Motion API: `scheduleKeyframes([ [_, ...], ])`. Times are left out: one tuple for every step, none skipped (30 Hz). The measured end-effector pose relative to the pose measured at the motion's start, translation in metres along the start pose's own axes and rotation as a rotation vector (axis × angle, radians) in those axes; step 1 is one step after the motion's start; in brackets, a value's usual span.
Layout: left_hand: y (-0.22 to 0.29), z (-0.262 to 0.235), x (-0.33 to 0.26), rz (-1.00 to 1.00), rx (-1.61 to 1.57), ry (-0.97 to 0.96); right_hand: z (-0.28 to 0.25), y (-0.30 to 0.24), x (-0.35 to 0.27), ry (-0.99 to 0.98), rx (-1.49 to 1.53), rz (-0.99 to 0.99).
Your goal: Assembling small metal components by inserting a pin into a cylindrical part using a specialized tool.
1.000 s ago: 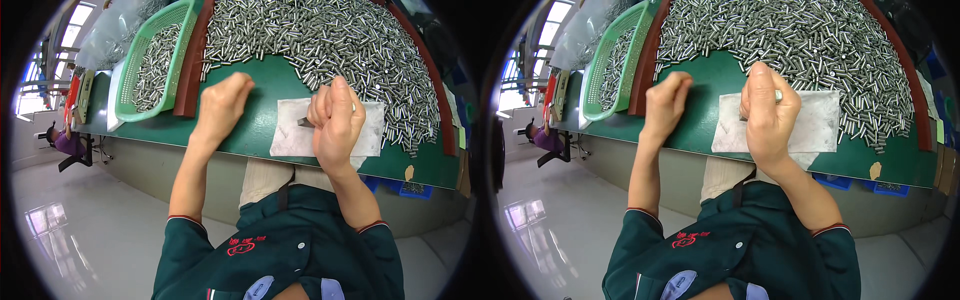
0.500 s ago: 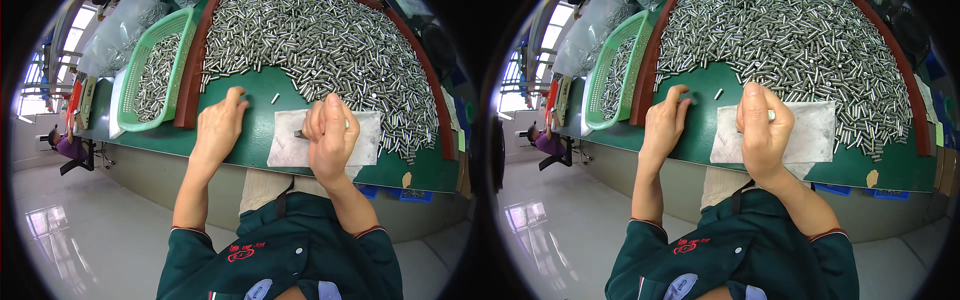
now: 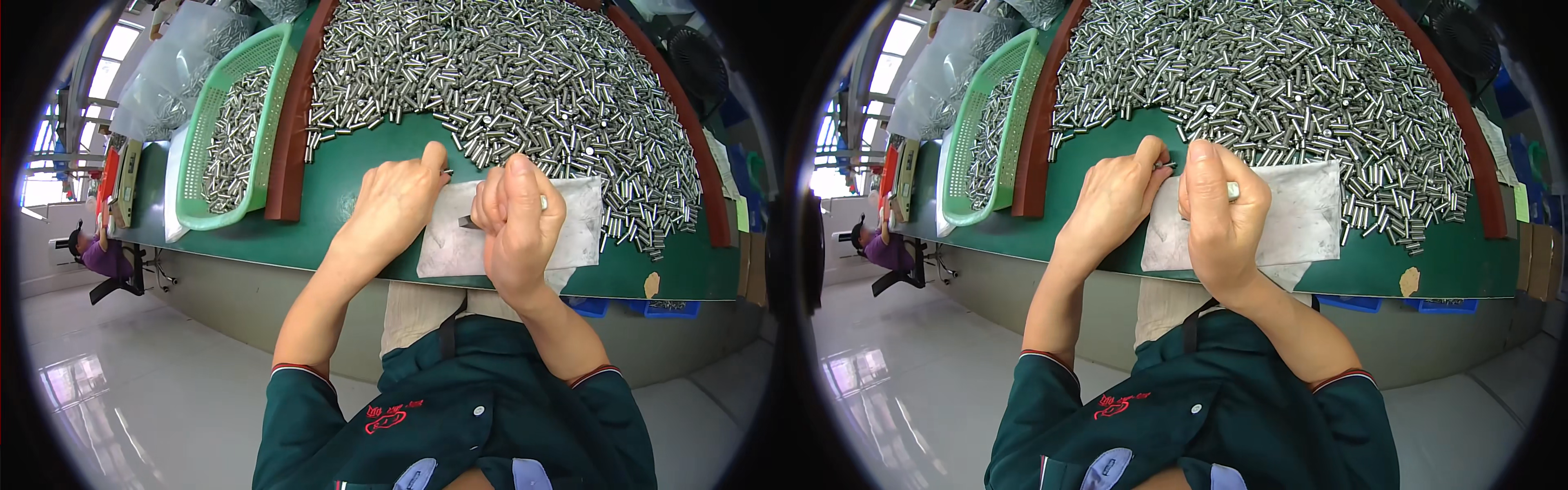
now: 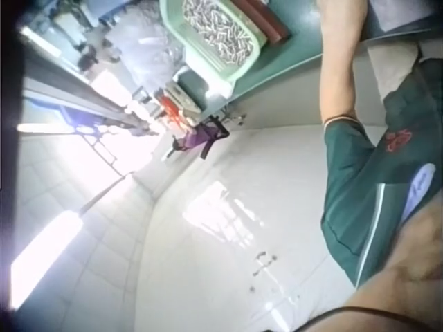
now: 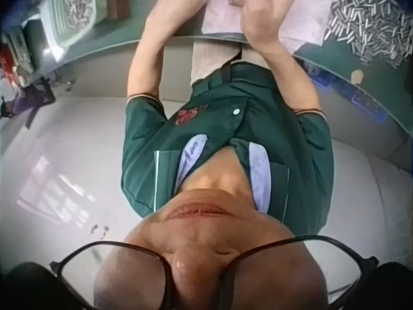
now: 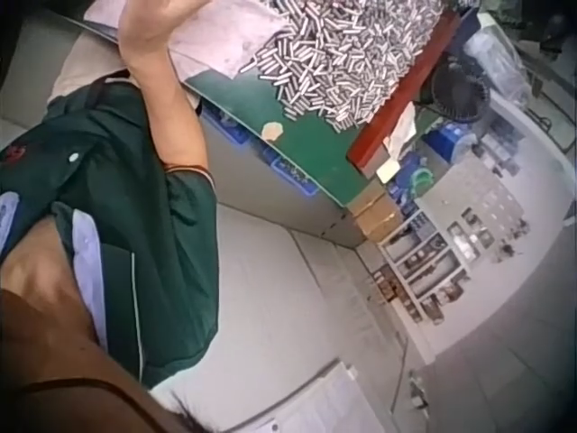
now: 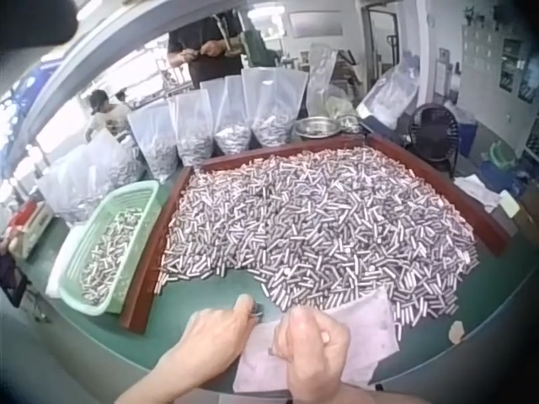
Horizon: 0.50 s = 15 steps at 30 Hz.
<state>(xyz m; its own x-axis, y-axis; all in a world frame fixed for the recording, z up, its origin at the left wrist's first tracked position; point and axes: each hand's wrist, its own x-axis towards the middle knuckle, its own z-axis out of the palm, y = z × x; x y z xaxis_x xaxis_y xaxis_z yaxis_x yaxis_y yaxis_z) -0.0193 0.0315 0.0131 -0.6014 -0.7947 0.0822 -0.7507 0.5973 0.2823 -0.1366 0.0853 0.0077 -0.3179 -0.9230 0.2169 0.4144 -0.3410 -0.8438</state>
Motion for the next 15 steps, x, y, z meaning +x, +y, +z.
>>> scheduleKeyframes([
  [0.000, -0.001, 0.001, -0.001, 0.027, -0.007, 0.000, 0.000, 0.000, -0.003, 0.001, -0.002],
  [-0.001, -0.003, 0.000, -0.002, 0.030, -0.004, 0.001, 0.000, 0.000, -0.005, 0.001, -0.002],
  [-0.002, -0.005, 0.001, 0.016, 0.060, 0.029, 0.000, 0.000, 0.000, 0.000, -0.004, -0.005],
  [-0.003, -0.009, 0.001, 0.034, 0.090, 0.063, 0.000, 0.001, 0.000, 0.010, -0.005, -0.001],
  [-0.004, -0.018, -0.006, 0.008, 0.101, 0.113, 0.000, 0.001, -0.001, 0.019, -0.004, 0.003],
  [-0.006, -0.031, -0.011, -0.031, 0.116, 0.165, -0.001, 0.002, -0.002, 0.012, -0.020, 0.015],
  [-0.010, -0.047, -0.018, -0.031, 0.083, 0.275, -0.001, 0.002, -0.003, 0.019, -0.020, 0.014],
  [-0.015, -0.059, -0.020, -0.052, 0.062, 0.412, -0.004, 0.002, -0.003, 0.029, 0.031, 0.032],
  [-0.017, -0.072, -0.022, -0.156, 0.159, 0.499, -0.006, 0.002, -0.003, 0.034, 0.086, 0.050],
  [-0.028, -0.088, -0.026, -0.171, 0.242, 0.618, -0.004, 0.001, -0.003, 0.027, 0.096, 0.052],
  [-0.035, -0.101, -0.029, -0.247, 0.282, 0.697, -0.003, -0.001, -0.003, 0.028, 0.088, 0.051],
  [-0.050, -0.111, -0.031, -0.289, 0.306, 0.674, -0.002, -0.001, -0.003, 0.030, 0.076, 0.047],
  [-0.063, -0.117, -0.034, -0.330, 0.329, 0.646, 0.000, -0.001, -0.003, 0.027, 0.082, 0.048],
  [-0.072, -0.117, -0.040, -0.291, 0.458, 0.574, 0.001, -0.001, -0.002, 0.038, 0.088, 0.052],
  [-0.079, -0.114, -0.039, -0.261, 0.549, 0.591, 0.002, -0.001, -0.001, 0.048, 0.093, 0.054],
])
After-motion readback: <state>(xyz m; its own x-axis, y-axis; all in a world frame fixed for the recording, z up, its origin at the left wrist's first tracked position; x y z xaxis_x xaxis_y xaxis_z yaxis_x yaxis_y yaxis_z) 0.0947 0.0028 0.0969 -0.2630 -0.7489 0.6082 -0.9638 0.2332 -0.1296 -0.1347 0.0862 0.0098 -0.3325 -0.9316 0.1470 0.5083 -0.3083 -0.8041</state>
